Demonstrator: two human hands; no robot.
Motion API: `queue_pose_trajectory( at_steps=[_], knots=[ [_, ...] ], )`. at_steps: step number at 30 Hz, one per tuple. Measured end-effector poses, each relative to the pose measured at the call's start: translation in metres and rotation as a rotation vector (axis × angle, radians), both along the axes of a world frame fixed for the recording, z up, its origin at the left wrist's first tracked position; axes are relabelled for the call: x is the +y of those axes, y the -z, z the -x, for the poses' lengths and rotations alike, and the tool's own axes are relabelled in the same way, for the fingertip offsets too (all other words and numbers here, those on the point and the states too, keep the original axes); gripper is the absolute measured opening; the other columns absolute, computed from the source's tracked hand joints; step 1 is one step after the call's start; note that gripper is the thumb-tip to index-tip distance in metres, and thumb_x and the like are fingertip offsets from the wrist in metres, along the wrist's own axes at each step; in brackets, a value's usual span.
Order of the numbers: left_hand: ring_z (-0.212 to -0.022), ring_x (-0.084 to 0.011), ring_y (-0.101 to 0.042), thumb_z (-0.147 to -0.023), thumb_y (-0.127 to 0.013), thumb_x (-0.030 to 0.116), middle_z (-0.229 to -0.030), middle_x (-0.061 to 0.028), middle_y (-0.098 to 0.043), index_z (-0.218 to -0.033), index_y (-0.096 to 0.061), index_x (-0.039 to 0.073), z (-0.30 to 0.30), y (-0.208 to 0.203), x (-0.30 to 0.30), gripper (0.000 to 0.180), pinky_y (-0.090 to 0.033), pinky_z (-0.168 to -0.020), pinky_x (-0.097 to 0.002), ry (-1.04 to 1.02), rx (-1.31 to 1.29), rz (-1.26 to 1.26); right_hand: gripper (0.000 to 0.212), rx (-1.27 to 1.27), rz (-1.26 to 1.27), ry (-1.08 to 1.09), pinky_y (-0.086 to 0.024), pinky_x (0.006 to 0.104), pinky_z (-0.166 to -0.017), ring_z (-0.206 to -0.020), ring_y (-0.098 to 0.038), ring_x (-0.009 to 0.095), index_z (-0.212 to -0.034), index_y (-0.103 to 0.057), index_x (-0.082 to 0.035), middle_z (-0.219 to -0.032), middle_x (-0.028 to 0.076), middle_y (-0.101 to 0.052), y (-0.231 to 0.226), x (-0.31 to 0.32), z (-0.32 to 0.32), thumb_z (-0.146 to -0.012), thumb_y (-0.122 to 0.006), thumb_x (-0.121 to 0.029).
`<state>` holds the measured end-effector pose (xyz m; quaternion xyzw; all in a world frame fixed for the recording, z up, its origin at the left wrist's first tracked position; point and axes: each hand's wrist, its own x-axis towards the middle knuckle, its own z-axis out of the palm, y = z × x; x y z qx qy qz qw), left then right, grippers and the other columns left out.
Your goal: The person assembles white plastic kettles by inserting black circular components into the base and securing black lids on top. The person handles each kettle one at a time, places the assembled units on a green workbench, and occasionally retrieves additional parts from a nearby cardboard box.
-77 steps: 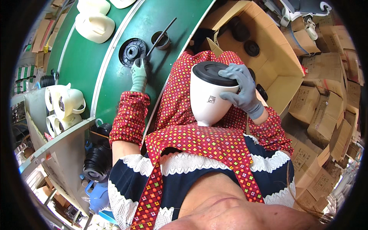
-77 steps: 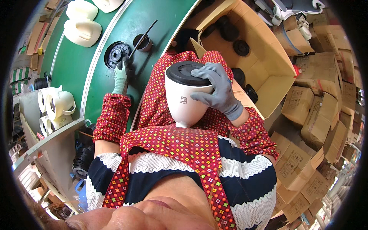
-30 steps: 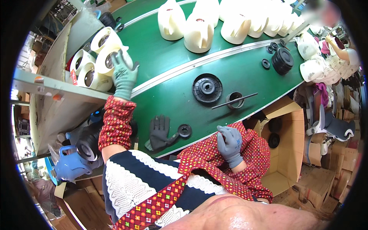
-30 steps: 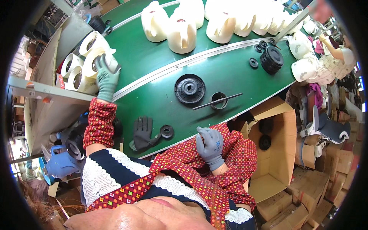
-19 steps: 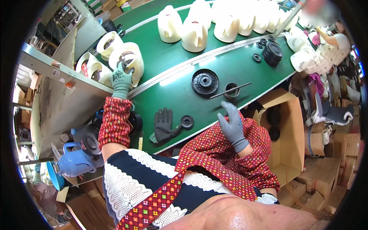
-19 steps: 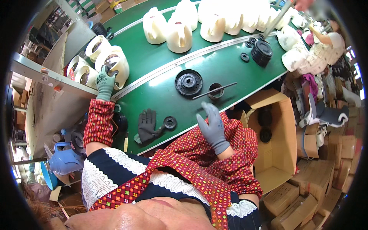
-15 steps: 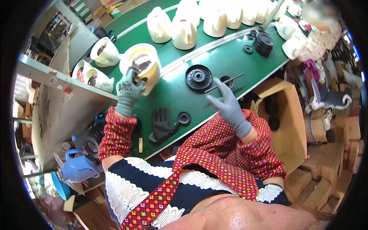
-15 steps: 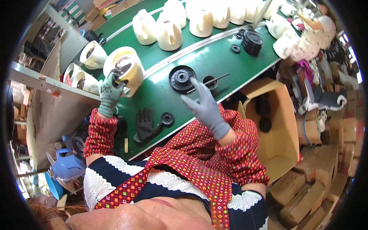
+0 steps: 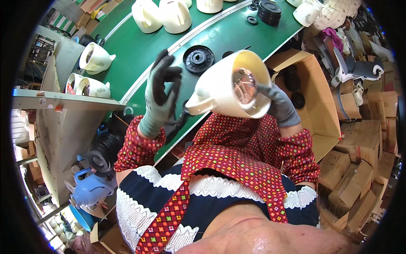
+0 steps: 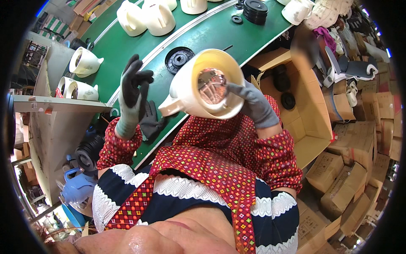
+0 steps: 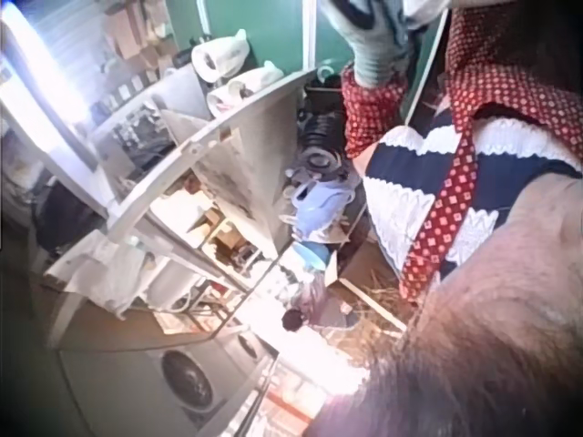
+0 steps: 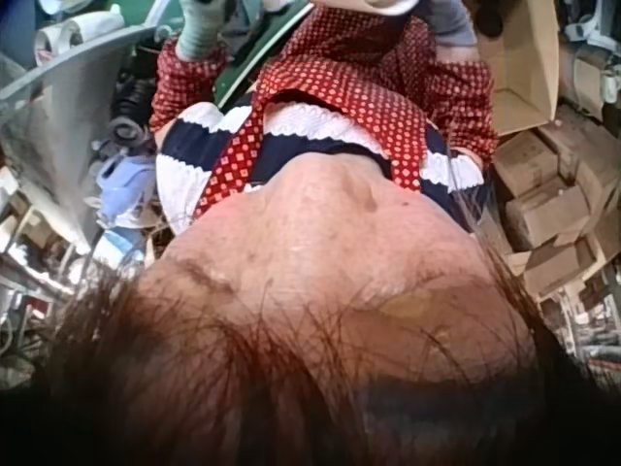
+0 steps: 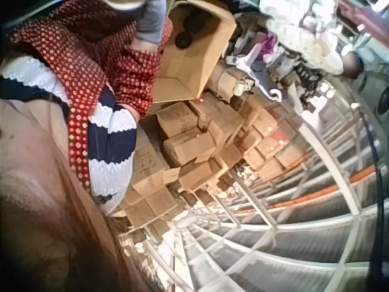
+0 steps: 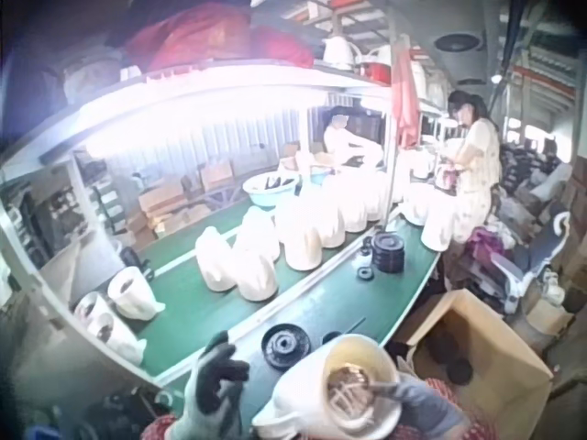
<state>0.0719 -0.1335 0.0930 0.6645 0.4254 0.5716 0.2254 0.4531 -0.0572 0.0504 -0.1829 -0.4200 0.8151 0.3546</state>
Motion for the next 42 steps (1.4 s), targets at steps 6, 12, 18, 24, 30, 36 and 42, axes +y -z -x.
queue_pose_trajectory(
  at_steps=[6, 12, 18, 24, 30, 36, 42],
  knots=[
    [-0.137, -0.026, -0.064, -0.098, -0.085, 0.015, -0.155, -0.0141, -0.065, -0.164, -0.049, 0.002, -0.024, 0.108, 0.008, 0.076, -0.054, -0.116, -0.0424, 0.336, -0.392, 0.54, 0.06, 0.017, 0.17, 0.005, -0.055, 0.0372, -0.111, -0.129, -0.069, 0.02, -0.156, -0.056, 0.002, -0.146, 0.01, -0.07, -0.007, -0.019, -0.006, -0.109, -0.073, -0.031],
    [-0.149, -0.0286, -0.056, -0.105, -0.074, 0.019, -0.163, -0.0178, -0.058, -0.166, -0.048, 0.006, -0.021, 0.174, -0.02, 0.067, -0.042, -0.127, -0.0481, 0.534, -0.882, 0.89, 0.051, -0.331, -0.033, -0.157, -0.055, 0.0319, -0.107, -0.125, -0.067, 0.014, -0.153, -0.058, 0.002, -0.139, 0.008, -0.071, -0.02, -0.009, 0.063, -0.112, -0.068, -0.027],
    [-0.147, -0.0286, -0.057, -0.106, -0.073, 0.018, -0.162, -0.0178, -0.058, -0.166, -0.047, 0.005, 0.01, 0.175, -0.037, 0.066, -0.044, -0.126, -0.0479, 0.308, -1.054, 0.868, 0.051, -0.845, -0.723, 0.08, -0.052, 0.0422, -0.11, -0.126, -0.068, 0.029, -0.145, -0.069, -0.009, -0.137, 0.012, -0.072, 0.004, 0.103, 0.125, -0.109, -0.065, -0.045],
    [-0.146, -0.0286, -0.058, -0.107, -0.071, 0.018, -0.162, -0.0177, -0.059, -0.166, -0.047, 0.005, 0.038, 0.18, -0.022, 0.065, -0.045, -0.124, -0.0476, 0.105, -1.141, 0.785, 0.03, -1.982, -1.303, 0.107, -0.039, 0.0552, -0.113, -0.13, -0.059, 0.034, -0.117, -0.079, -0.017, -0.131, 0.011, -0.07, 0.081, 0.173, 0.18, -0.1, -0.066, -0.038],
    [-0.145, -0.0286, -0.059, -0.108, -0.07, 0.018, -0.161, -0.0177, -0.059, -0.166, -0.046, 0.004, 0.066, 0.189, 0.001, 0.065, -0.046, -0.123, -0.0473, -0.02, -1.156, 0.704, 0.04, -1.668, -0.93, 0.138, -0.054, 0.0547, -0.103, -0.119, -0.07, 0.04, -0.123, -0.074, -0.009, -0.127, 0.02, -0.074, 0.085, 0.179, 0.183, -0.095, -0.07, -0.037],
    [-0.143, -0.0286, -0.06, -0.108, -0.069, 0.018, -0.161, -0.0177, -0.059, -0.166, -0.046, 0.004, 0.063, 0.184, 0.018, 0.064, -0.048, -0.122, -0.047, -0.009, -1.145, 0.721, 0.036, -1.133, -0.547, 0.207, -0.058, 0.0431, -0.08, -0.085, -0.074, 0.033, -0.107, -0.062, -0.003, -0.093, 0.017, -0.074, 0.0, 0.11, 0.145, -0.09, -0.081, -0.028],
    [-0.142, -0.0285, -0.062, -0.109, -0.068, 0.018, -0.16, -0.0176, -0.06, -0.166, -0.045, 0.003, 0.027, 0.174, 0.044, 0.063, -0.049, -0.121, -0.0468, 0.135, -1.105, 0.799, 0.052, -0.222, 0.111, 0.459, -0.059, 0.03, -0.094, -0.105, -0.07, 0.015, -0.138, -0.058, 0.003, -0.115, 0.008, -0.068, -0.007, 0.019, 0.09, -0.095, -0.083, -0.012]
  ],
)
